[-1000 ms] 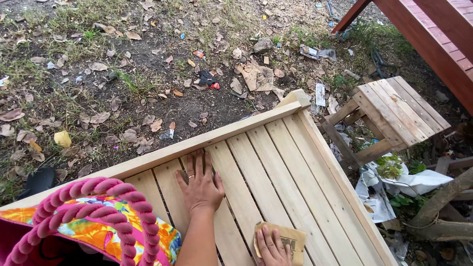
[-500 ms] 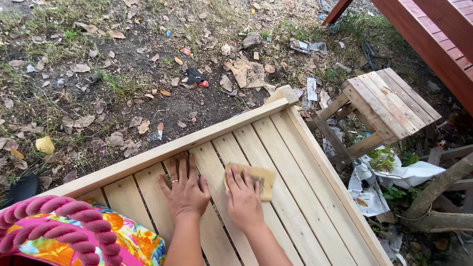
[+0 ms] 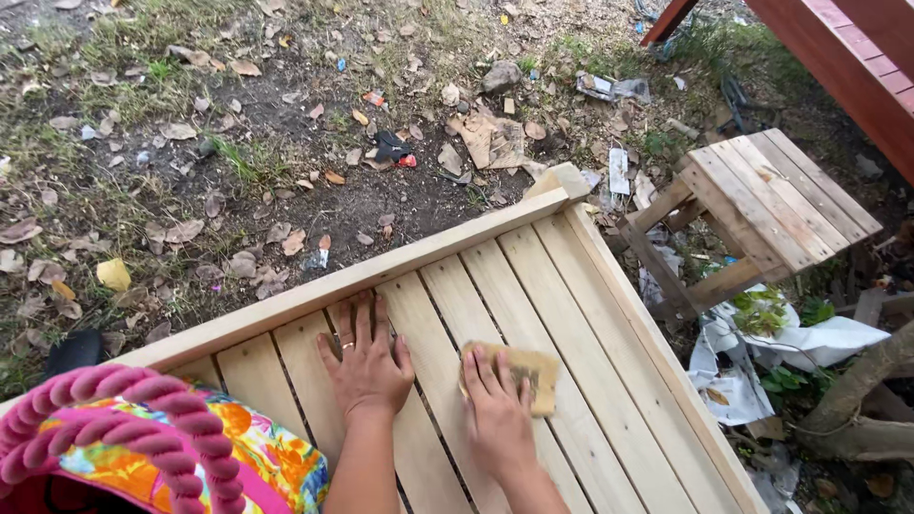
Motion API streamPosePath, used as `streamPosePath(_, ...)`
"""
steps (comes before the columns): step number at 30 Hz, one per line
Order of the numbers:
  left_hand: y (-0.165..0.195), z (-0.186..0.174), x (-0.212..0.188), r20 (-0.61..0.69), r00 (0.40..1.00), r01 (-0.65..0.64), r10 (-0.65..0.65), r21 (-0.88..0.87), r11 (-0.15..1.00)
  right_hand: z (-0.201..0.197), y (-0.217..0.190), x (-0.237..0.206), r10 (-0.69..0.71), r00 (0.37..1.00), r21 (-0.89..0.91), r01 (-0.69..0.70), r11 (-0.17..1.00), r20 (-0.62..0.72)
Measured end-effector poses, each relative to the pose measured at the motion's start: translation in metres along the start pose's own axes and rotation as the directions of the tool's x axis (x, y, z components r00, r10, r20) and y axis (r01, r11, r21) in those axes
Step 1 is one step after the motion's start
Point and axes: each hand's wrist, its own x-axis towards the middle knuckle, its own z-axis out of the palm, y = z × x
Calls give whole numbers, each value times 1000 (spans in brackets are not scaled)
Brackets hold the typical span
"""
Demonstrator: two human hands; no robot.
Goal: The person sits on a large slatted wooden panel outdoors and sands its surface, rubbing a sanding block back and forth across the slats with one hand while steadying the panel with the other. They occasionally reposition and sand different sections of the panel.
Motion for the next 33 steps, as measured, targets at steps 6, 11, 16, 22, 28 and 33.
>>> streamPosePath(6,-1,-2,4,87,996,22,-27,59,998,-16,-49,132,0,995,64,7,998,-104)
streamPosePath(11,-2,-3,5,77,997,19,-24,53,998,-12,-33,103,-49,992,52,55,997,-114)
streamPosePath(16,-2,-2,2,32,999,-1,-1,53,999,2,21,-48,37,997,-41,-40,998,-74)
streamPosePath(22,1,-4,4,37,999,2,-3,34,999,17,27,-79,277,961,-146,-274,950,-2)
streamPosePath(28,1,-1,4,44,999,15,-17,59,998,-16,-19,45,75,989,-36,-80,996,-127)
streamPosePath(33,0,-2,4,67,998,16,-20,59,998,-32,-34,128,-55,986,3,56,998,-157)
